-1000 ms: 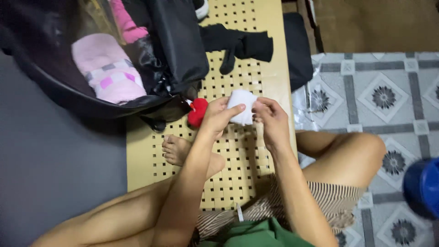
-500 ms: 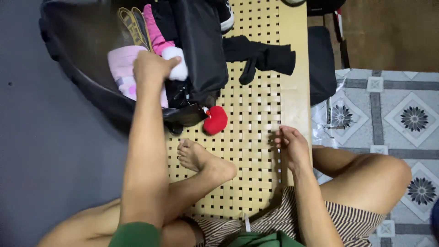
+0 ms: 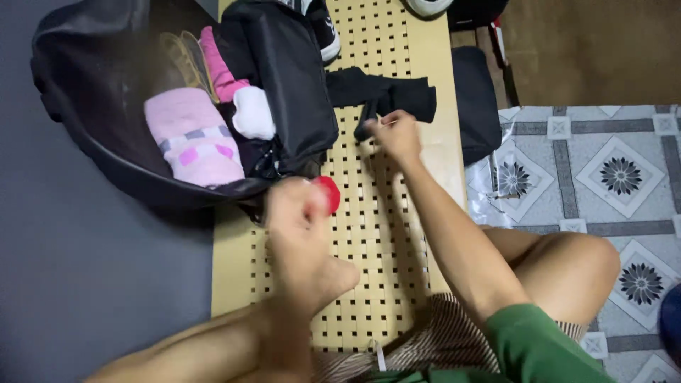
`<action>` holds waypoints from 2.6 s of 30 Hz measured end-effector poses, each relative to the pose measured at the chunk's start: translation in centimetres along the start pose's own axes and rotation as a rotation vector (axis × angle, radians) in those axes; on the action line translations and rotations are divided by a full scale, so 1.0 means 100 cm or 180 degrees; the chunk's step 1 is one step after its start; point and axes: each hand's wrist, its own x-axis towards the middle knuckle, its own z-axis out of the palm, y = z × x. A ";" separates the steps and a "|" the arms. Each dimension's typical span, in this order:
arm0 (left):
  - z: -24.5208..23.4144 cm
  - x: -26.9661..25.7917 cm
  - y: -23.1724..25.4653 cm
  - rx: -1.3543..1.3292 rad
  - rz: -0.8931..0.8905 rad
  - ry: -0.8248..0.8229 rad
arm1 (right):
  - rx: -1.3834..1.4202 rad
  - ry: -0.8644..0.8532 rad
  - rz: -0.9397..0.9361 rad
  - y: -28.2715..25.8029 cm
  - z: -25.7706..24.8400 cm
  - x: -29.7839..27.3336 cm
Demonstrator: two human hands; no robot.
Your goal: The person sorts through clothes on the floor, selects socks from a bag, folds them, and places them into a black backpack before zipping it closed.
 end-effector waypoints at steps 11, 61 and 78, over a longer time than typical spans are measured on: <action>0.083 -0.066 -0.127 0.0403 -0.2236 -0.1370 | -0.0211 -0.1452 -0.0149 0.054 0.025 -0.042; 0.110 -0.048 -0.136 0.1559 -0.1891 -0.1071 | -0.2386 -0.0274 -0.1647 0.040 -0.093 -0.121; 0.109 -0.067 -0.140 0.0336 -0.0943 -0.0621 | -0.0740 -0.0425 -0.0162 0.042 -0.079 0.012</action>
